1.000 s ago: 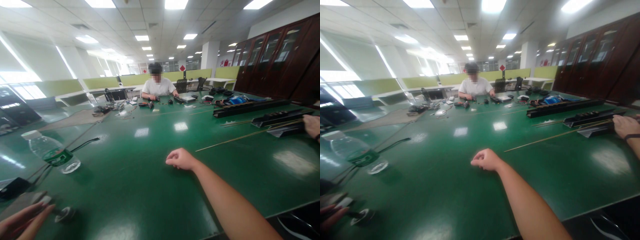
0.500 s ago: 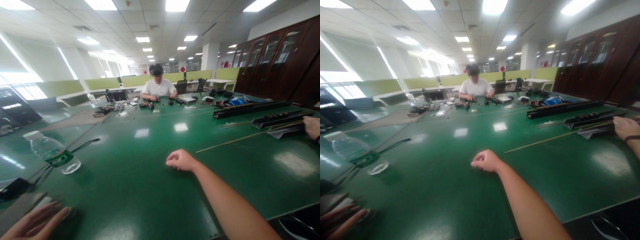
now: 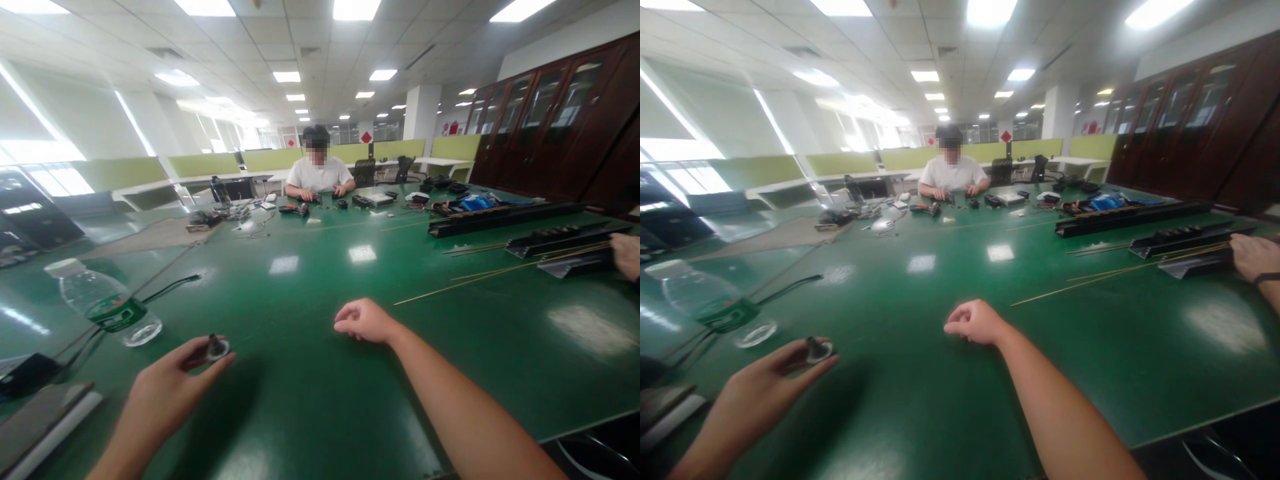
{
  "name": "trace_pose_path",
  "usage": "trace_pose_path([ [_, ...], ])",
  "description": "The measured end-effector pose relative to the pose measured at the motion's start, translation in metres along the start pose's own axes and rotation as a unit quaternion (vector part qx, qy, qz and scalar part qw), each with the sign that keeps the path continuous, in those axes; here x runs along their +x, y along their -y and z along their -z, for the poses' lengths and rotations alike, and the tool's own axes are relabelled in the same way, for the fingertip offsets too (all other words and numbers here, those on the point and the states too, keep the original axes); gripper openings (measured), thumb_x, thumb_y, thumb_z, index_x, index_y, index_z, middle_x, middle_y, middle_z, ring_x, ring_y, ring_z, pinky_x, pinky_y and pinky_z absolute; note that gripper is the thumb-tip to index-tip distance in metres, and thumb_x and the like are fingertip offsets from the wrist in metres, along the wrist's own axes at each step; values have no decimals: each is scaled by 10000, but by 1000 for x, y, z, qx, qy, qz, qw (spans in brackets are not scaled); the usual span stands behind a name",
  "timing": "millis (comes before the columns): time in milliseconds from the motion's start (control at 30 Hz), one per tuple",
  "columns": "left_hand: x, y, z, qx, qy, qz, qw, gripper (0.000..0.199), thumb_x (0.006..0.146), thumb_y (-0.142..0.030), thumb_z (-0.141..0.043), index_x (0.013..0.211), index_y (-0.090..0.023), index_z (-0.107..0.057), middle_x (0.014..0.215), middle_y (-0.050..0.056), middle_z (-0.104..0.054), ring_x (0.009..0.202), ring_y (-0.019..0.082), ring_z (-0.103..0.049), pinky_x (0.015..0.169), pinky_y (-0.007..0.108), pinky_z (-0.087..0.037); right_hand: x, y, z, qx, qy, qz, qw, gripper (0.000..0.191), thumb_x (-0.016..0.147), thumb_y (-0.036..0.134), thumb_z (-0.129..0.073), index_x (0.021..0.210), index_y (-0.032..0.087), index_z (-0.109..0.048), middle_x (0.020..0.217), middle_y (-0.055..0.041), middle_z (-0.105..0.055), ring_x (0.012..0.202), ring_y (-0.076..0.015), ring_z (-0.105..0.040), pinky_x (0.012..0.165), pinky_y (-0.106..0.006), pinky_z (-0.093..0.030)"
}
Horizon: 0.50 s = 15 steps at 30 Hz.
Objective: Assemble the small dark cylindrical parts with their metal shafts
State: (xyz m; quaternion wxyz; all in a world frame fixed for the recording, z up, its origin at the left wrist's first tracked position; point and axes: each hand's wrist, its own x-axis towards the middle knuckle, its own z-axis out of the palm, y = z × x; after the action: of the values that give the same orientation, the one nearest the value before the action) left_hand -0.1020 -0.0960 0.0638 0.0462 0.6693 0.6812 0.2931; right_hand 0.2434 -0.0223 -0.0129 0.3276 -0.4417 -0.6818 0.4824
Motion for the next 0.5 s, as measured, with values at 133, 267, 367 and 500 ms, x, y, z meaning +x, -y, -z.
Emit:
trace_pose_path([
  [133,27,-61,-43,-64,112,-91,988,344,725,-453,-682,982,-225,-708,941,28,-735,859,227,-688,802,322,-549,-1,-1,0,11,-5,6,1000,271,767,348,-727,929,132,-704,580,17,-604,435,-84,-515,438,-191,-397],
  [267,36,-88,-93,-113,151,-135,973,202,760,-333,-656,923,-230,-715,874,15,-722,783,191,-669,728,290,-532,-1,-1,-3,24,-35,16,999,294,739,309,-739,964,127,-687,620,20,-601,486,-90,-529,477,-198,-404],
  [367,35,-79,-117,-136,142,-160,967,230,753,-332,-713,962,-235,-710,911,17,-710,816,189,-653,762,300,-519,0,-1,-6,31,-55,37,997,314,715,233,-737,1004,131,-670,672,21,-602,528,-86,-518,503,-197,-401],
  [500,35,-63,-124,-169,128,-208,955,250,771,-342,-740,1002,-254,-703,944,15,-684,868,184,-627,794,300,-497,-2,0,-11,6,-59,59,996,354,715,164,-700,1065,155,-648,759,9,-629,568,-87,-518,531,-202,-415],
])
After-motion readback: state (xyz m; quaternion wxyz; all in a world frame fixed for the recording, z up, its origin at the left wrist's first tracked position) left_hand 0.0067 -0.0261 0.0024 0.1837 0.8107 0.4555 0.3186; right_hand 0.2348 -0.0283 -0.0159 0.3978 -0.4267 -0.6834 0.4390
